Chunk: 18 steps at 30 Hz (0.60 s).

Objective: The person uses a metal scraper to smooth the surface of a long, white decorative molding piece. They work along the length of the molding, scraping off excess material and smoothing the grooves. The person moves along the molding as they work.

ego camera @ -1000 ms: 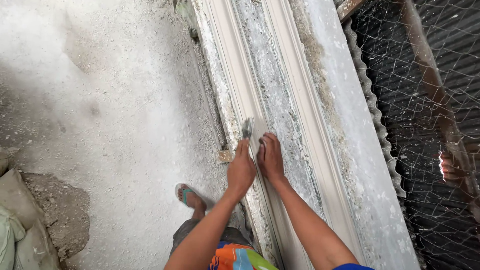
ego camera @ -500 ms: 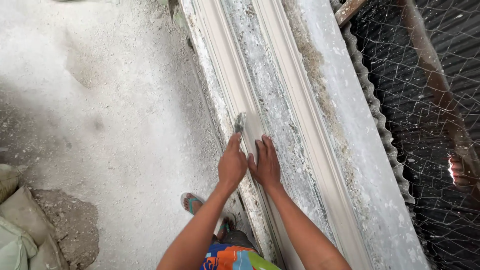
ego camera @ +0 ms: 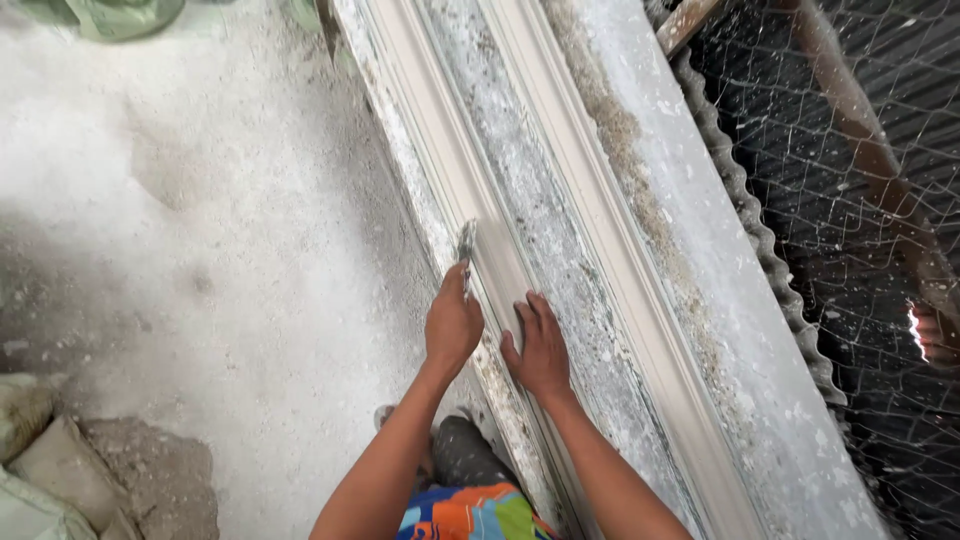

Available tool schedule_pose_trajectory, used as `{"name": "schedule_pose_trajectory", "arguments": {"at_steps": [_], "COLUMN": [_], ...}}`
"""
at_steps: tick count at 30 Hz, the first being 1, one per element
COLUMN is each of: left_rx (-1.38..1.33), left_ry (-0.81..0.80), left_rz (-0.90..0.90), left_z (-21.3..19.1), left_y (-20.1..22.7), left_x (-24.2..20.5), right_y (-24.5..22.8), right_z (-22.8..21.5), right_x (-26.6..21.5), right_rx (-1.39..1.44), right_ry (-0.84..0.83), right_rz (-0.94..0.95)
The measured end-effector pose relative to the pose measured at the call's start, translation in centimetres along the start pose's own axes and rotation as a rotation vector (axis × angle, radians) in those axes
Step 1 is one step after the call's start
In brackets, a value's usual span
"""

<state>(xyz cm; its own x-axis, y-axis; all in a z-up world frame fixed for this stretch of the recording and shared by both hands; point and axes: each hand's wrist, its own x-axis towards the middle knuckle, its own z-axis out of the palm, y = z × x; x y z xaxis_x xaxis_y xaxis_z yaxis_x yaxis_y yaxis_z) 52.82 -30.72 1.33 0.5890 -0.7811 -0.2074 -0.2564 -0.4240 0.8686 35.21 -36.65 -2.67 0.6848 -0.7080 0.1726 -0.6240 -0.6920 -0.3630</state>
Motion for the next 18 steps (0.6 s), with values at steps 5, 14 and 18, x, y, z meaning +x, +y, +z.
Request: {"name": "schedule_pose_trajectory", "arguments": {"at_steps": [5, 14, 18], "left_rx": [0.048, 0.064, -0.082], "left_ry": [-0.112, -0.006, -0.105], "left_rz": [-0.063, -0.02, -0.134], "left_z": [-0.3, -0.2, -1.6], "left_y": [0.6, -1.4, -1.1], "left_x": [-1.6, 5.3, 4.8], "right_y": [0.1, 0.5, 0.5], "right_z": [0.1, 0.5, 0.6], "right_x": [0.0, -0.3, -0.3], "right_rx": [-0.027, -0.071, -0.098], "right_ry": [0.008, -0.026, -0.021], "right_rz": [-0.004, 0.019, 0.019]}}
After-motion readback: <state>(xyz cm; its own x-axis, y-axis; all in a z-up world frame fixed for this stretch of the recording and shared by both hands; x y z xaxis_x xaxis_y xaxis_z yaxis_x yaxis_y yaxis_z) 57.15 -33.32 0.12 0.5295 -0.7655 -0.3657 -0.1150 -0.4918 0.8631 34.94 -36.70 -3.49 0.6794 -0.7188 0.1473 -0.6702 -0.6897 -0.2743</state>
